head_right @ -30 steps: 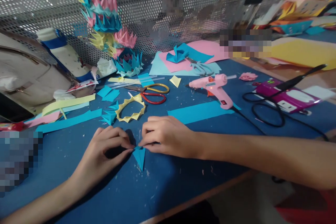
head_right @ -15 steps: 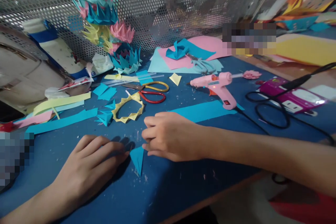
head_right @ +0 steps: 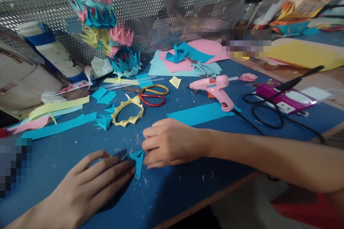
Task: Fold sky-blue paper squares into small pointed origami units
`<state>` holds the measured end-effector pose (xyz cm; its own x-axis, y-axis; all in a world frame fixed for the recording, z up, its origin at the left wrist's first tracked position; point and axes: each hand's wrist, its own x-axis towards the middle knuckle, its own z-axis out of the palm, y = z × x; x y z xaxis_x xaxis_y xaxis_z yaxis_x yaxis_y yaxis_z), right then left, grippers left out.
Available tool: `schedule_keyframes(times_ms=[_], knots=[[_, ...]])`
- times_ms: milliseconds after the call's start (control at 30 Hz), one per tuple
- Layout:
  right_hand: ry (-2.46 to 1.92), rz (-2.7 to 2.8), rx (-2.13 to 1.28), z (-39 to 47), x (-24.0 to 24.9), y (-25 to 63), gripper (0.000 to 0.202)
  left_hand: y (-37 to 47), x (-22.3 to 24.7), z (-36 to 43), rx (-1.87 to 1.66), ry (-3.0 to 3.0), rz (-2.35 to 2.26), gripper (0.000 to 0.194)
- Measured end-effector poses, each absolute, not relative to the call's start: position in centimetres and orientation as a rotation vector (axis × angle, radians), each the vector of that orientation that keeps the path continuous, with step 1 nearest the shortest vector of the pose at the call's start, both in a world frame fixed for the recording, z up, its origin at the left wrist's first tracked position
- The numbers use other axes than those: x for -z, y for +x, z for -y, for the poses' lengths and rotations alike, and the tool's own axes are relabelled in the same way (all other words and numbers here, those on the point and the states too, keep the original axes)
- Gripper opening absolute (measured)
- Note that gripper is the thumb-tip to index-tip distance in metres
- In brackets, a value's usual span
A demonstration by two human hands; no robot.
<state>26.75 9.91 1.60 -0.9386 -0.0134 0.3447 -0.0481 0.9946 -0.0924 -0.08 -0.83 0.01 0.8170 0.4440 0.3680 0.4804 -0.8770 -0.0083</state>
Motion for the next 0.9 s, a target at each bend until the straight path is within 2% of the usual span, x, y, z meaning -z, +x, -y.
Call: schedule_keyframes(times_ms=[233, 400, 633, 900], knots=[[-0.194, 2.74, -0.262, -10.0, -1.0, 26.4, 0.03, -0.1, 0.3, 1.3, 0.558, -2.838, 0.953, 0.034], [-0.311, 2.62, -0.431, -9.6, -1.3, 26.0, 0.023, 0.3, 0.3, 1.5, 0.591, -2.828, 0.986, 0.035], [-0.452, 2.709, -0.692, -9.1, -0.6, 25.4, 0.035, 0.5, 0.2, 1.7, 0.571, -2.775, 0.995, 0.035], [-0.576, 2.741, -0.923, -8.9, -1.6, 24.6, 0.016, 0.7, 0.1, 1.5, 0.593, -2.851, 0.981, 0.036]])
